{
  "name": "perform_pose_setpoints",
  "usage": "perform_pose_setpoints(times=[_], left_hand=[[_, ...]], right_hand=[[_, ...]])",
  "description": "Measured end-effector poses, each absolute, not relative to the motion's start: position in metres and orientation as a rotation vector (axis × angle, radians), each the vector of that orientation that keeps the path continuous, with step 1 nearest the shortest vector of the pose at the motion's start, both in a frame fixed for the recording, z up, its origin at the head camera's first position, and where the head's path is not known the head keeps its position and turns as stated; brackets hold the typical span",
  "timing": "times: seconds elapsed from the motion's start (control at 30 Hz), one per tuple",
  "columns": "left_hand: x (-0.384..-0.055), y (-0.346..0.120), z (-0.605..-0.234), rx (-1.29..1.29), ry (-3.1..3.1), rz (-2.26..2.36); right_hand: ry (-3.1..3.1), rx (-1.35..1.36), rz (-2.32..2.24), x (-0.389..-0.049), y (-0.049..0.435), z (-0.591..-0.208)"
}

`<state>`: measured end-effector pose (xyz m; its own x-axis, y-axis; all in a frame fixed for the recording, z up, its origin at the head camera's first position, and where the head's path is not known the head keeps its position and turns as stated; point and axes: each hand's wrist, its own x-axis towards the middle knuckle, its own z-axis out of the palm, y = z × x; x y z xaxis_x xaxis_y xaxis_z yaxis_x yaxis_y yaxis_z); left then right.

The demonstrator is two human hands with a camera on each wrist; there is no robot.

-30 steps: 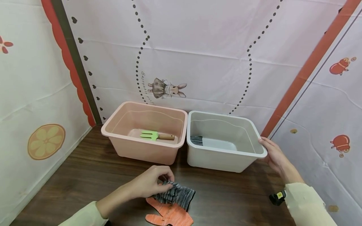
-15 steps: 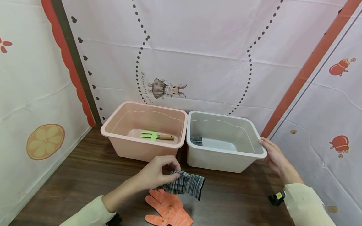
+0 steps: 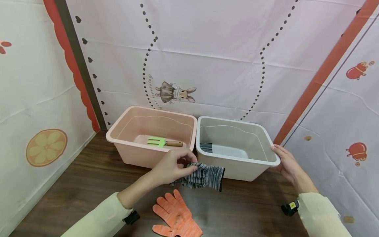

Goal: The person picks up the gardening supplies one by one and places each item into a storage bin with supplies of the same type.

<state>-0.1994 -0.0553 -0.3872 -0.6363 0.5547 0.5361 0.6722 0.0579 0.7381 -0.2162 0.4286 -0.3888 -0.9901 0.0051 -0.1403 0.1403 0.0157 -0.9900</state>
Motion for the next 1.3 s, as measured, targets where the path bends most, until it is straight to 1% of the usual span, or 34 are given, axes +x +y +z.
perform_pose_setpoints(times=[0.5, 1.3], left_hand=[[-0.222, -0.03, -0.365, -1.18, -2.157, -1.833], [-0.268, 0.015, -0.349, -0.968, -1.968, -1.954]], right_hand=[[2.14, 0.138, -2.153, -0.215, 0.43, -0.389], [2.137, 0.148, -2.174, -0.213, 0.427, -0.388]])
